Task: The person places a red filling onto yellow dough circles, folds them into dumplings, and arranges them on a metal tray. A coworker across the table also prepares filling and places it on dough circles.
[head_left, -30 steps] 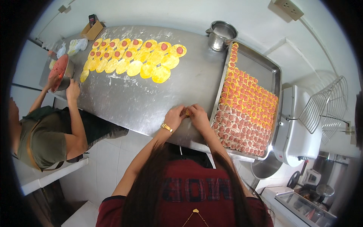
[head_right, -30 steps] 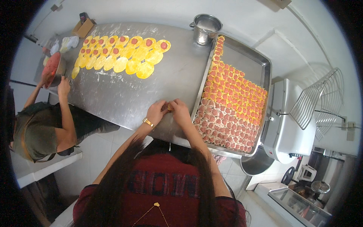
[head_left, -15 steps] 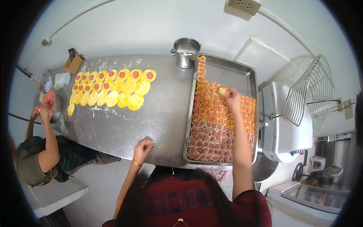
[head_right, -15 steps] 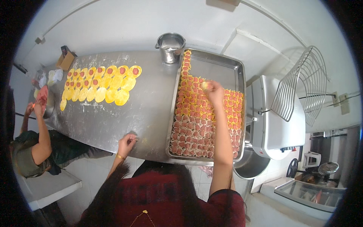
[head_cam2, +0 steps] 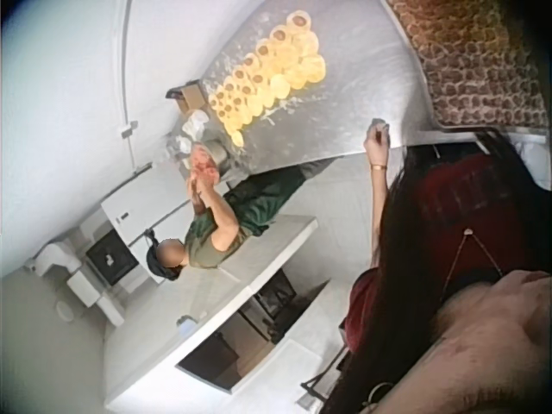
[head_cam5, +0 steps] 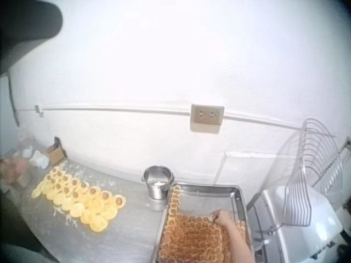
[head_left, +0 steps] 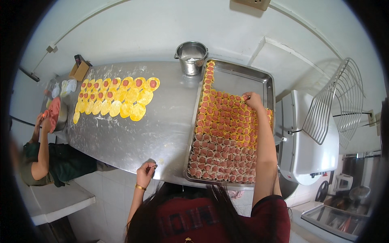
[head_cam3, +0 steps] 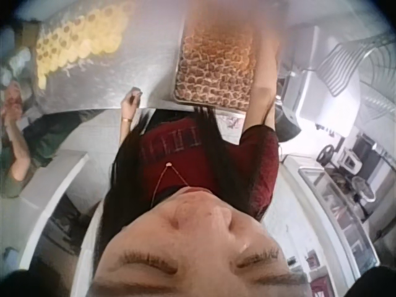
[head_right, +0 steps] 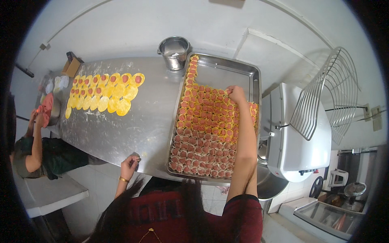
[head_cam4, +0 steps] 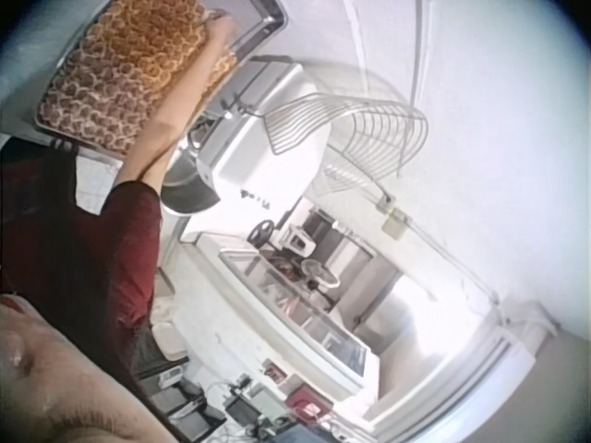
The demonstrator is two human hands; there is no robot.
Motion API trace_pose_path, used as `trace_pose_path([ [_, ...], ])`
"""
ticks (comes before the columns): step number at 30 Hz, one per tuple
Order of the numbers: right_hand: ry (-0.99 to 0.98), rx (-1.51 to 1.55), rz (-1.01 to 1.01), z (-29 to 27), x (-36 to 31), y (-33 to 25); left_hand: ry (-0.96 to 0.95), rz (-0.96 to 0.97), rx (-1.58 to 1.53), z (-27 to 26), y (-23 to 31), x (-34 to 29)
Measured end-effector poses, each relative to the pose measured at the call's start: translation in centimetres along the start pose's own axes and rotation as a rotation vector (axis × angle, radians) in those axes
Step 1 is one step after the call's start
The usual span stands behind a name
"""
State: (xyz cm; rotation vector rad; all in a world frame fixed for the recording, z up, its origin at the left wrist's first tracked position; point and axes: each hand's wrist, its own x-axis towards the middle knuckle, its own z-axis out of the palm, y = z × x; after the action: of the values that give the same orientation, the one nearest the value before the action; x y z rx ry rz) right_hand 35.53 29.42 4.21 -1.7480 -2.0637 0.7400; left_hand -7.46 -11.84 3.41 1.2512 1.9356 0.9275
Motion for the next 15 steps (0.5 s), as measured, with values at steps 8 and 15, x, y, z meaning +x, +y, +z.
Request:
trace_pose_path([
  [8,-0.057,-0.057,-0.074,-0.9,-0.9,-1.1,-0.05,-0.045,-0.036,0.7,0.7,-0.1],
  [15,-0.097,0.134,0.111,-1.4,-0.9,-1.9,-0.056,0.019,-0.031,0.4,0.7,0.2],
])
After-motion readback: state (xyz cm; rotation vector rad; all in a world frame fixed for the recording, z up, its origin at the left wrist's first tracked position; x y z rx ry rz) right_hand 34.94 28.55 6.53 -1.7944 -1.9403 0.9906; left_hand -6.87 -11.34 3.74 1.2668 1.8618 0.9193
